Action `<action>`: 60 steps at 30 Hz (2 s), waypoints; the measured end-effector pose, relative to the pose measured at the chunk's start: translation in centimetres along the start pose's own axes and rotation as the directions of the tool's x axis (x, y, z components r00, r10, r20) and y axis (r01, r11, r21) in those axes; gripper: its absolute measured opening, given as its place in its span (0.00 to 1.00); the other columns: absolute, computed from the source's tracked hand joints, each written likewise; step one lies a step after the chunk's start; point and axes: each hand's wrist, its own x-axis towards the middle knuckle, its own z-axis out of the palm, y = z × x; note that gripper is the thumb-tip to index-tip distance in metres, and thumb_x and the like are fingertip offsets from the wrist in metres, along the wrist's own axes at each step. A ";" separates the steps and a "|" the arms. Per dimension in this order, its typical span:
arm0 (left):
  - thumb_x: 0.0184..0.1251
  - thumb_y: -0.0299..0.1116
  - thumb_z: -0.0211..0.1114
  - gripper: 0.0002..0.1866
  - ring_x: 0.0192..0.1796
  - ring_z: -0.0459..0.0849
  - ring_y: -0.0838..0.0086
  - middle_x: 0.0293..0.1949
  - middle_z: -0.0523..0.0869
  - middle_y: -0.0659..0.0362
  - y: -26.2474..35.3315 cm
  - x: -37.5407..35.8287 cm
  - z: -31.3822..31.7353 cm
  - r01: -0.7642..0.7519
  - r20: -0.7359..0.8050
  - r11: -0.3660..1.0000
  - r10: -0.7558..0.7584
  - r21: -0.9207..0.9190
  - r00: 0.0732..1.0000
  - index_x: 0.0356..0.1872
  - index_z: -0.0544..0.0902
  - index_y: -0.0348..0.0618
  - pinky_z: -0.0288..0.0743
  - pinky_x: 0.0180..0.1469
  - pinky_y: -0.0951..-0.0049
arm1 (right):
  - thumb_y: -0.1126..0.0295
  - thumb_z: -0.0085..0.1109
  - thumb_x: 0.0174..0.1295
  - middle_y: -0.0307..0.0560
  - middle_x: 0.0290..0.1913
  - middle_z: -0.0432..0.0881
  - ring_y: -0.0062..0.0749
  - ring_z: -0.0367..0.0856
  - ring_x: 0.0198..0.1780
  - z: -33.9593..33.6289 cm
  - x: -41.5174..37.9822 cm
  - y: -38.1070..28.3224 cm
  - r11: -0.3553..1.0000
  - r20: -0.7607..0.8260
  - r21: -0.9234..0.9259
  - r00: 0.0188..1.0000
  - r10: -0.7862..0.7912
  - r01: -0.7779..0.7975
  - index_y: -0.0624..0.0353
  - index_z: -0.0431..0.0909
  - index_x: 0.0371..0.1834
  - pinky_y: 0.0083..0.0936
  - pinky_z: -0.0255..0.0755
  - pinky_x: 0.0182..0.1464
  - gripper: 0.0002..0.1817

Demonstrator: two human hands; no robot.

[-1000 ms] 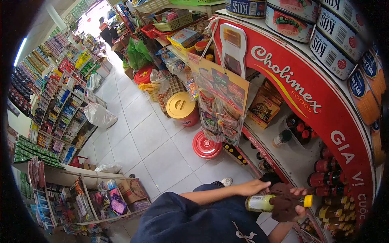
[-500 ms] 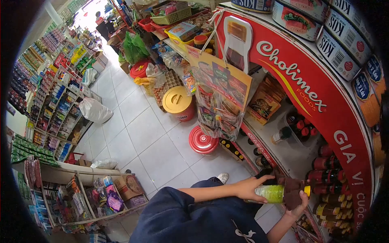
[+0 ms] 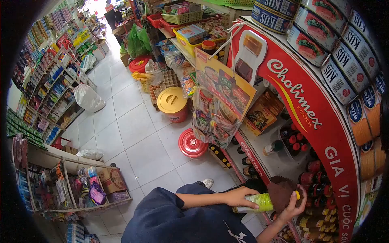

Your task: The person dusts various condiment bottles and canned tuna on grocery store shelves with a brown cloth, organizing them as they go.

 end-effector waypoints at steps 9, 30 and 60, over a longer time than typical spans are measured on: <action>0.56 0.53 0.56 0.28 0.31 0.80 0.69 0.31 0.80 0.51 -1.6 -1.1 0.0 0.254 0.280 0.816 -0.118 -0.519 0.953 0.47 0.74 0.37 0.75 0.32 0.72 | 0.67 0.57 0.47 0.49 0.35 0.75 0.34 0.72 0.43 -1.1 0.7 0.0 0.671 0.258 0.458 0.810 0.527 -0.583 0.63 0.74 0.34 0.33 0.67 0.47 0.13; 0.55 0.69 0.36 0.40 0.23 0.79 0.65 0.21 0.78 0.47 4.0 1.0 -0.2 0.660 0.642 0.409 -0.204 -0.630 0.739 0.38 0.75 0.37 0.74 0.22 0.67 | 0.51 0.52 0.53 0.48 0.51 0.67 0.38 0.66 0.53 2.3 -3.0 0.3 0.126 0.492 0.840 0.838 0.238 -0.528 0.58 0.64 0.51 0.34 0.65 0.52 0.28; 0.54 0.39 0.63 0.34 0.50 0.75 0.53 0.49 0.73 0.39 1.7 1.6 0.8 0.134 -0.219 0.928 -0.058 0.348 0.974 0.58 0.59 0.32 0.70 0.49 0.67 | 0.80 0.62 0.38 0.48 0.33 0.74 0.36 0.74 0.41 0.1 1.9 -2.0 0.817 0.040 0.565 0.993 0.110 -0.113 0.64 0.70 0.34 0.35 0.66 0.49 0.17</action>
